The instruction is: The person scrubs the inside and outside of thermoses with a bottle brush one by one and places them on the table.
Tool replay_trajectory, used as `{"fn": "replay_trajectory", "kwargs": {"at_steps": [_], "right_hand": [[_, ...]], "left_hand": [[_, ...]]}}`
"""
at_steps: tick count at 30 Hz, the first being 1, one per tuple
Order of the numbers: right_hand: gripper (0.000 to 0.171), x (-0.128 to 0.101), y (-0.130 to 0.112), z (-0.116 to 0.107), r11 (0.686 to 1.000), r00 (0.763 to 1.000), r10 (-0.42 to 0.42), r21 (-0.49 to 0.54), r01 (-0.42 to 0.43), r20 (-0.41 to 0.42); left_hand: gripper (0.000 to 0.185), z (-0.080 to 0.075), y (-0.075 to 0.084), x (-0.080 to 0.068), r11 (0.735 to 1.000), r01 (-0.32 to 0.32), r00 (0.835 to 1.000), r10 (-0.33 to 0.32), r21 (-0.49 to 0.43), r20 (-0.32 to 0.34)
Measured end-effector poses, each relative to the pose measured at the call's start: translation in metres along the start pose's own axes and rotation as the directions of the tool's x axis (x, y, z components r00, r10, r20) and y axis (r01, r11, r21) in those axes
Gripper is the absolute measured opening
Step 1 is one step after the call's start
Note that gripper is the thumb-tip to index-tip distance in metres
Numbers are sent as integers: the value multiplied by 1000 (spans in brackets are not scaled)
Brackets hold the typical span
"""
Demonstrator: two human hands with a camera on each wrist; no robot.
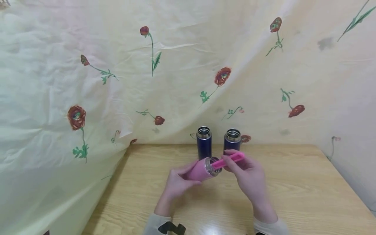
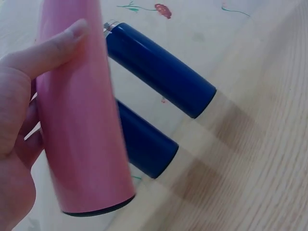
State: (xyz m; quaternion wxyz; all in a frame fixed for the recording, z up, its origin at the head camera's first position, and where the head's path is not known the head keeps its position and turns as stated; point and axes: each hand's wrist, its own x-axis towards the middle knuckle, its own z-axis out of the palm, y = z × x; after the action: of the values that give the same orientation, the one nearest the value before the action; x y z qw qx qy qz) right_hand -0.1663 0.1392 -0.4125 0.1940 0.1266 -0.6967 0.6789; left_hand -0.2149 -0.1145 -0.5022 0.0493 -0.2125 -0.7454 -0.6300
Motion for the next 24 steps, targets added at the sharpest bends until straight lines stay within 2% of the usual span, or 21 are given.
{"fn": "replay_trajectory", "kwargs": {"at_steps": [2,4,7,10,14,17,22,24], "right_hand": [[22,-1,-1,5,1000,998,29,-7,-29,-53],[21,-1,-2,7,1000,998,9,-23,-11,-68],[22,-1,-3,7,998,995,-28,-50,23,-93],[23,-1,-6,4,999,991,-20,-37,15,-136],[17,-1,-13,-2,998,978,19,69,-5,-207],[16,-1,-16,-11,986,966,-2,158,45,-259],[21,-1,-21,-24,967,950,-19,237,97,-311],[23,-1,-23,-26,965,944,8,251,79,-329]], "left_hand": [[72,2,-1,1,1000,9,999,-10,-15,-40],[74,3,-3,2,999,10,998,-12,-34,-64],[76,3,-3,3,998,17,997,-22,-61,-80],[77,3,-2,3,996,2,997,-9,-89,-80],[77,3,-2,4,994,-24,997,16,-110,-72],[77,3,-4,4,995,-14,998,8,-98,-64],[76,5,-7,4,999,-22,999,20,-36,-47],[75,6,-8,4,999,-35,998,34,-22,-44]]}}
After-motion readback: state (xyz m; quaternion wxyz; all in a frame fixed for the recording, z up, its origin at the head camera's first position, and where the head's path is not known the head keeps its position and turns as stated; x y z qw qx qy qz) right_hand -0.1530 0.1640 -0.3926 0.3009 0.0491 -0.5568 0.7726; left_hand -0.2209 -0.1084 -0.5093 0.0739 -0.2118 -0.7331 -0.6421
